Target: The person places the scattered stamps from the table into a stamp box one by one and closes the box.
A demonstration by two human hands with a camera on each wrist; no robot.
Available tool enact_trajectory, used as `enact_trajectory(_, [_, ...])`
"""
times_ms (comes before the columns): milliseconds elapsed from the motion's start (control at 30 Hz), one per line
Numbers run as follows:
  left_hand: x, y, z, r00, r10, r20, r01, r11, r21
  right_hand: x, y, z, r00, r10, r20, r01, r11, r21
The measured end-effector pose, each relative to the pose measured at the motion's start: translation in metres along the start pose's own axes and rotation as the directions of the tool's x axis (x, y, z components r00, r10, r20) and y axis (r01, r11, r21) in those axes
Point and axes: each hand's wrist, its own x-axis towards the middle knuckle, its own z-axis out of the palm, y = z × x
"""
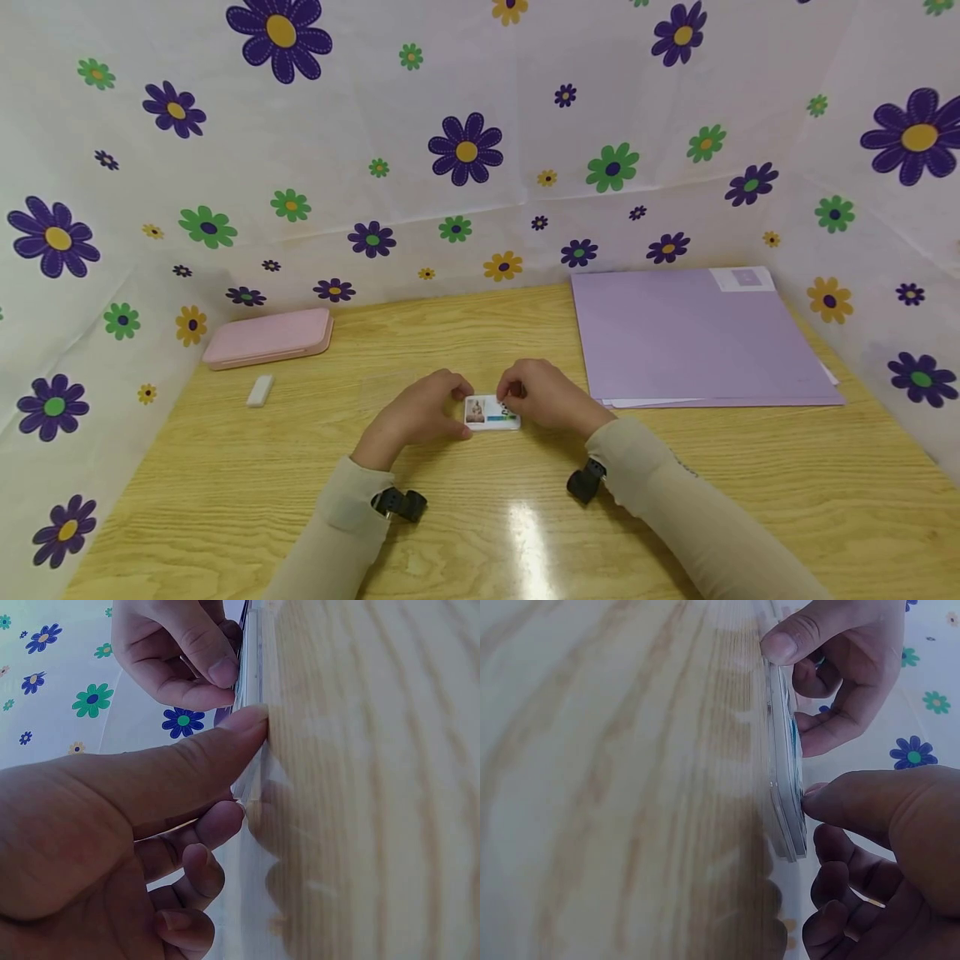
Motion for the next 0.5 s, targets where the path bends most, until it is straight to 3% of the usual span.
enact_trajectory(500, [-0.0011, 0.0002, -0.0002, 1.0, 0.002, -0.009, -0.002, 1.0, -0.01, -0.0007, 0.0001, -0.0029, 1.0, 0.014, -0.006, -0.014, 1.0, 0.018])
